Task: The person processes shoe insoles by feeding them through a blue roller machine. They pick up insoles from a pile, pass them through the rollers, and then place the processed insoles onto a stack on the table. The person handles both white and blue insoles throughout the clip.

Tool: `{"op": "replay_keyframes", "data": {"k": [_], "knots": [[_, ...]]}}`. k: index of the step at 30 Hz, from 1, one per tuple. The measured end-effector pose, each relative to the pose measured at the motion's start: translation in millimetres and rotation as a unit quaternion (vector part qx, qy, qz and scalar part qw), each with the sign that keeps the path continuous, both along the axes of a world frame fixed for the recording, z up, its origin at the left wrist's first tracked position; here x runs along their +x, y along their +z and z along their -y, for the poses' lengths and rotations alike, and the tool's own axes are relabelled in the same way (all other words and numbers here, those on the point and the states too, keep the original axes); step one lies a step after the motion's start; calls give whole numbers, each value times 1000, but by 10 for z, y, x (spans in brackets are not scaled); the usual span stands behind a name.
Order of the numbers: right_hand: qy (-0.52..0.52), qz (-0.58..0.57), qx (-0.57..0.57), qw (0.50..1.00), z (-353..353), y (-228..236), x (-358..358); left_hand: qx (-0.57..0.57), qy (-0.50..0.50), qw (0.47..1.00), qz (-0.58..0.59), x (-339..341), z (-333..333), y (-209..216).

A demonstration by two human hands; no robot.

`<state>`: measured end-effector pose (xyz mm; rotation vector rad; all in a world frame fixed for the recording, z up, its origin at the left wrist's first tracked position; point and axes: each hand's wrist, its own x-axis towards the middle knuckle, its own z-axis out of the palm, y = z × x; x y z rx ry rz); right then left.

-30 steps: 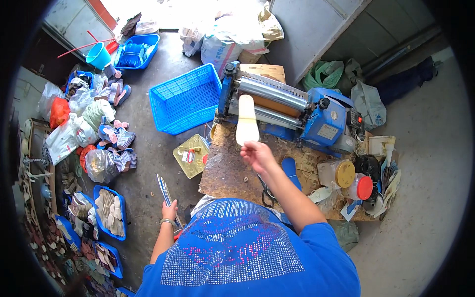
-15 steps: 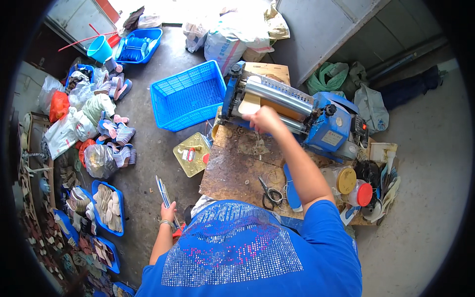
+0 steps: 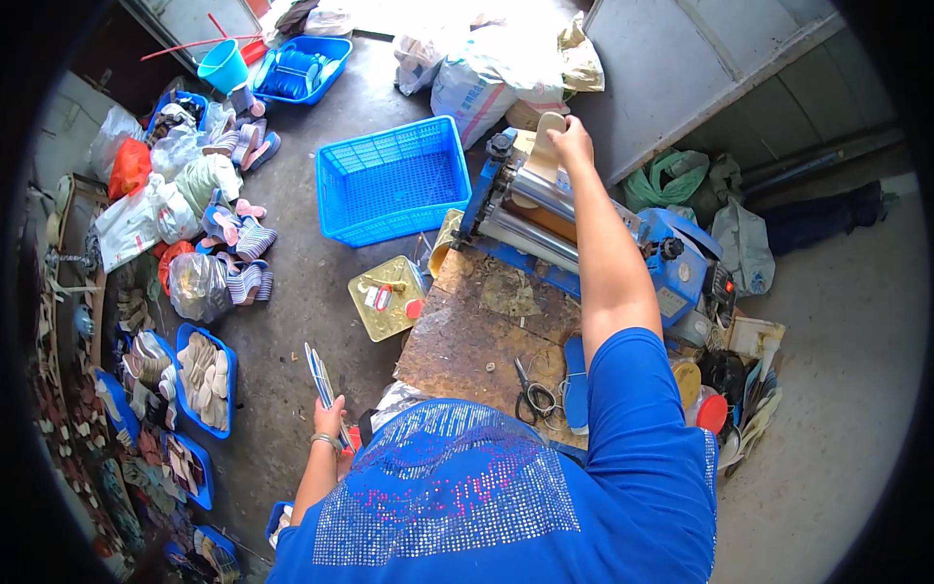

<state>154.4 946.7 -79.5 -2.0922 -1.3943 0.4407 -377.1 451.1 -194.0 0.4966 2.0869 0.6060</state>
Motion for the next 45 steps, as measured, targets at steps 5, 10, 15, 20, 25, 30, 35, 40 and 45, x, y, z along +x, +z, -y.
{"op": "replay_keyframes", "data": {"k": [5,10,15,20,25,30,35,40,45], "knots": [[76,3,94,993,230,610,90,6,-10,1000,-2,-40,35,-36],[37,-165,371,913,882,1712,306,44,7,998,34,-11,-297,43],[88,-264,297,914,2076,2078,459,103,28,978,177,236,-851,297],[57,-335,139,930,2957,1196,328,131,-15,947,293,662,-1174,643],[-20,-408,28,912,3760,142,223,117,-53,924,361,932,-1252,720],[-96,-389,-42,915,4371,-529,442,119,-59,895,426,1287,-1314,918],[-82,-360,-42,928,4612,-839,879,116,-93,828,540,1744,-1390,1068],[-72,-336,-77,936,4638,-841,850,124,-131,803,568,2059,-1354,1251],[29,-81,-56,995,4354,-187,109,104,-146,801,571,2175,-1246,1326]]}}
